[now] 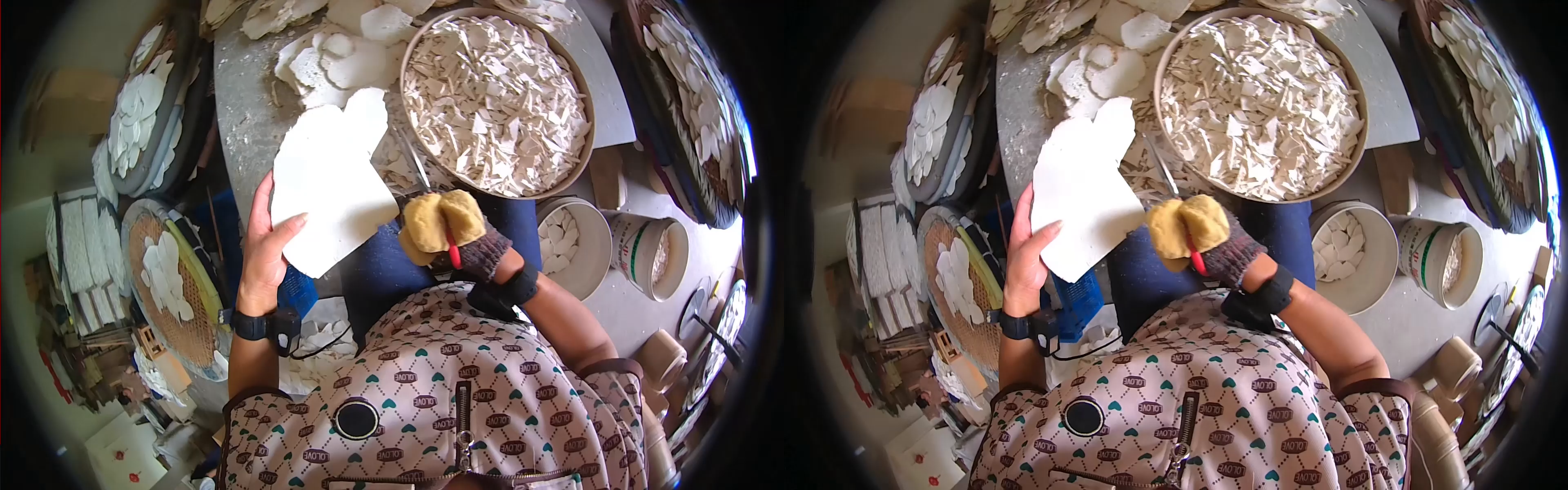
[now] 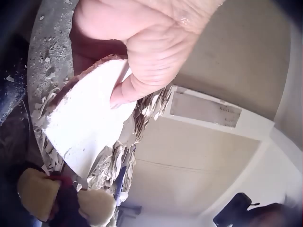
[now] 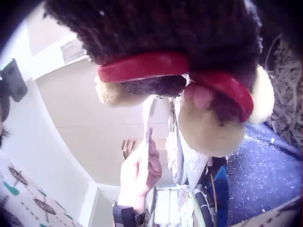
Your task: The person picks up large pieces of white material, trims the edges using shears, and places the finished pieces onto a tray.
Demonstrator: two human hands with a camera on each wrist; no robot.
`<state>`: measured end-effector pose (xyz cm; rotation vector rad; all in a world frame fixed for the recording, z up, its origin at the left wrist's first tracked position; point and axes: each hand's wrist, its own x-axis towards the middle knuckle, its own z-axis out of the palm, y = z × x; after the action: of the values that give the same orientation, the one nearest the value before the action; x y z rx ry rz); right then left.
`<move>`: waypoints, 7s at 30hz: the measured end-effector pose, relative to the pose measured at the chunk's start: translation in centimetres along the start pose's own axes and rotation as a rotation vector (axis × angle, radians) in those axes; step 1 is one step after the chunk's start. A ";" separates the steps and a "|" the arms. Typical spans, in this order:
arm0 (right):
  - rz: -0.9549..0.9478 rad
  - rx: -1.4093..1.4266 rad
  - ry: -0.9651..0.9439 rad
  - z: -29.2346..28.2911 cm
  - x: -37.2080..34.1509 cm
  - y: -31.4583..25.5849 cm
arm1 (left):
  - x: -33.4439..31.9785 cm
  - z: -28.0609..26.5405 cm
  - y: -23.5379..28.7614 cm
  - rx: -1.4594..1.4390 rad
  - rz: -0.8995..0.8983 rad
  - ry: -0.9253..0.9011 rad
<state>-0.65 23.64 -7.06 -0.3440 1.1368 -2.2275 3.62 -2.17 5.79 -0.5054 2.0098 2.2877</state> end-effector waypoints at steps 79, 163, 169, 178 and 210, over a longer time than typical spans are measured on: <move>0.071 -0.060 -0.253 -0.8 -2.5 -3.2 | 2.8 -2.8 1.4 -0.128 0.109 -0.008; 0.068 -0.414 -0.162 1.3 -0.8 -0.6 | 3.7 0.5 -3.0 -0.018 0.251 0.144; 0.251 0.037 -0.100 1.8 -0.8 -0.4 | 3.7 -0.1 -3.3 -0.032 0.159 0.108; -0.019 -0.737 -0.248 1.5 -0.2 -1.3 | 3.9 -0.3 -2.9 -0.037 0.086 -0.006; 0.085 -0.582 -0.114 0.6 -0.5 1.1 | 4.1 -0.5 -2.8 -0.009 -0.175 -0.126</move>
<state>0.48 23.11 -7.57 -0.6341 1.6865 -1.7419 0.56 -2.97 1.92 -0.5022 1.8223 2.1688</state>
